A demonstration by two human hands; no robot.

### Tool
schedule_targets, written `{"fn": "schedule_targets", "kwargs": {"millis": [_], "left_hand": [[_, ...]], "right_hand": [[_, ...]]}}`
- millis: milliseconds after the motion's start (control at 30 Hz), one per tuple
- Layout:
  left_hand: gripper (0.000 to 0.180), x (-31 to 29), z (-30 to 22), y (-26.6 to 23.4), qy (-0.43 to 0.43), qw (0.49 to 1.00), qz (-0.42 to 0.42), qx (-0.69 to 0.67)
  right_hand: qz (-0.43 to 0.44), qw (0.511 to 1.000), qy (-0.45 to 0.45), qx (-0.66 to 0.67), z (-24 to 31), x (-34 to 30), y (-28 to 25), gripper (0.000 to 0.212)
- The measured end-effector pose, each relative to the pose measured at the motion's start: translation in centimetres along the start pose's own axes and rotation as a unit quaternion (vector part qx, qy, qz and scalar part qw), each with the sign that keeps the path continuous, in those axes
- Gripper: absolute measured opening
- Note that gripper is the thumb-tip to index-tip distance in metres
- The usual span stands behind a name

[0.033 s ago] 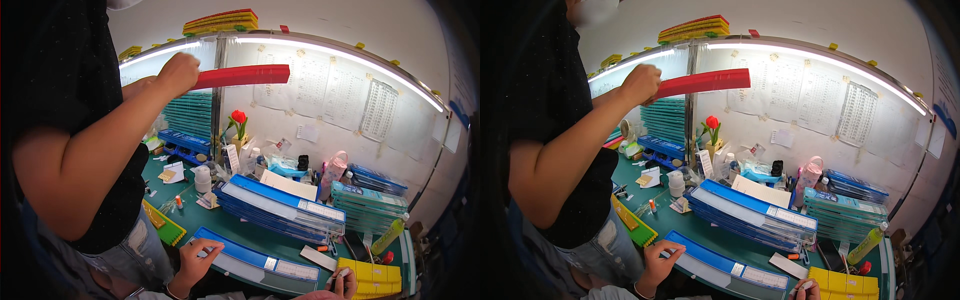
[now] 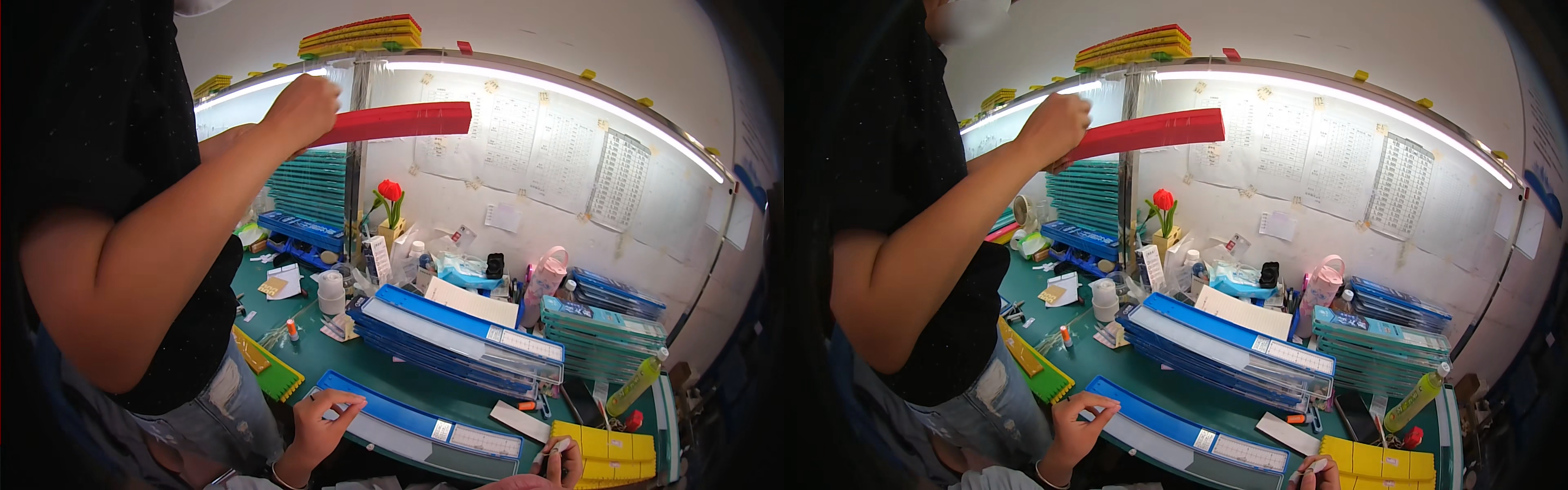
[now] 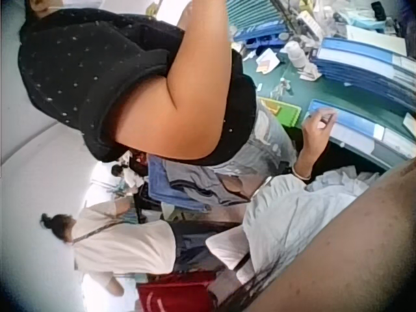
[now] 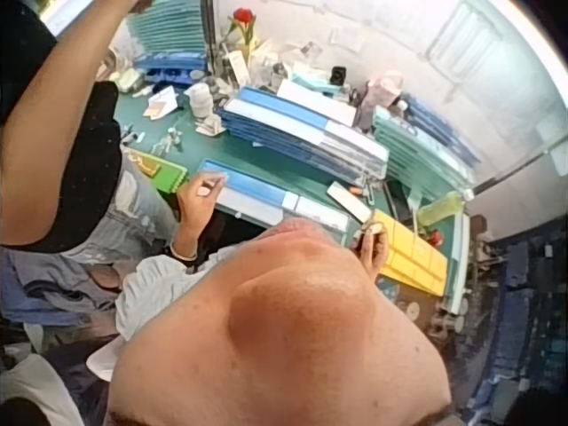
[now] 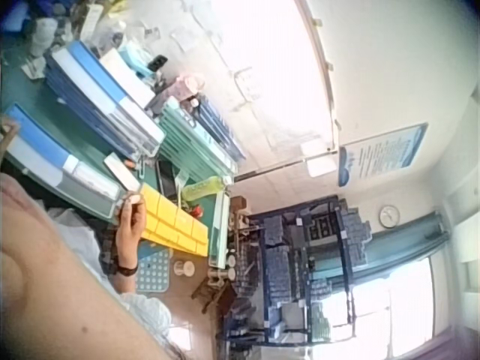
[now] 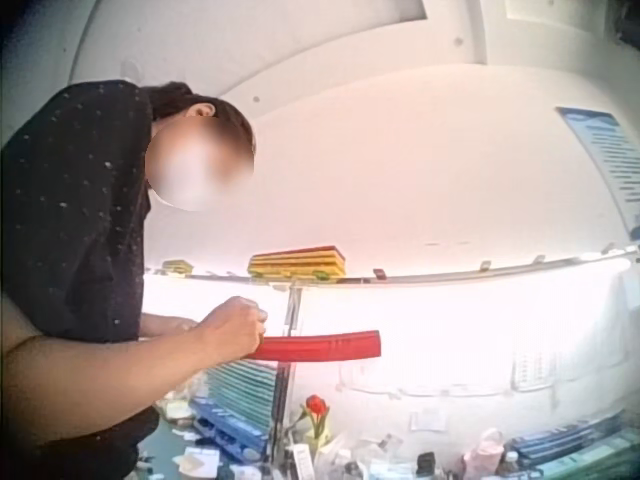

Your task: Measuring and cutting small wire components on a workbench.

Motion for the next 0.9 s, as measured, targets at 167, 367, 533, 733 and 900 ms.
{"fn": "schedule_targets", "kwargs": {"millis": [167, 367, 533, 733, 900], "left_hand": [[0.014, 0.9, 1.8, 0.0, 0.027, 0.999, 0.035, -0.02], [0.019, -1.3, -1.3, -0.5, -0.053, 0.998, 0.033, 0.009], [0.012, -0.7, -2.1, -0.3, -0.041, 0.999, -0.004, 0.02], [0.009, -0.3, -2.0, -0.1, -0.058, 0.998, 0.002, 0.023], [0.009, -0.4, -2.1, -0.2, -0.054, 0.998, -0.002, 0.029]], "right_hand": [[-0.001, 1.0, -0.002, -0.007, 0.4, -0.2, 0.4, 0.007], [-0.008, 1.0, 0.011, -0.011, 0.5, -0.5, 0.2, 0.008], [-0.012, 1.0, 0.014, -0.013, 0.5, -0.3, 0.3, 0.007], [-0.009, 1.0, 0.002, 0.0, -0.1, 0.2, 0.2, 0.007], [-0.009, 1.0, 0.015, -0.008, 0.0, 0.1, 0.2, 0.006]]}}
Point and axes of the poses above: each hand's wrist, its own x-axis towards the middle knuckle, its own y-axis out of the palm, z = x × y, the point moved 1 cm from there along x, towards the middle knuckle, and after that the axes turned 8 degrees about -z, right-handed, at the moved point
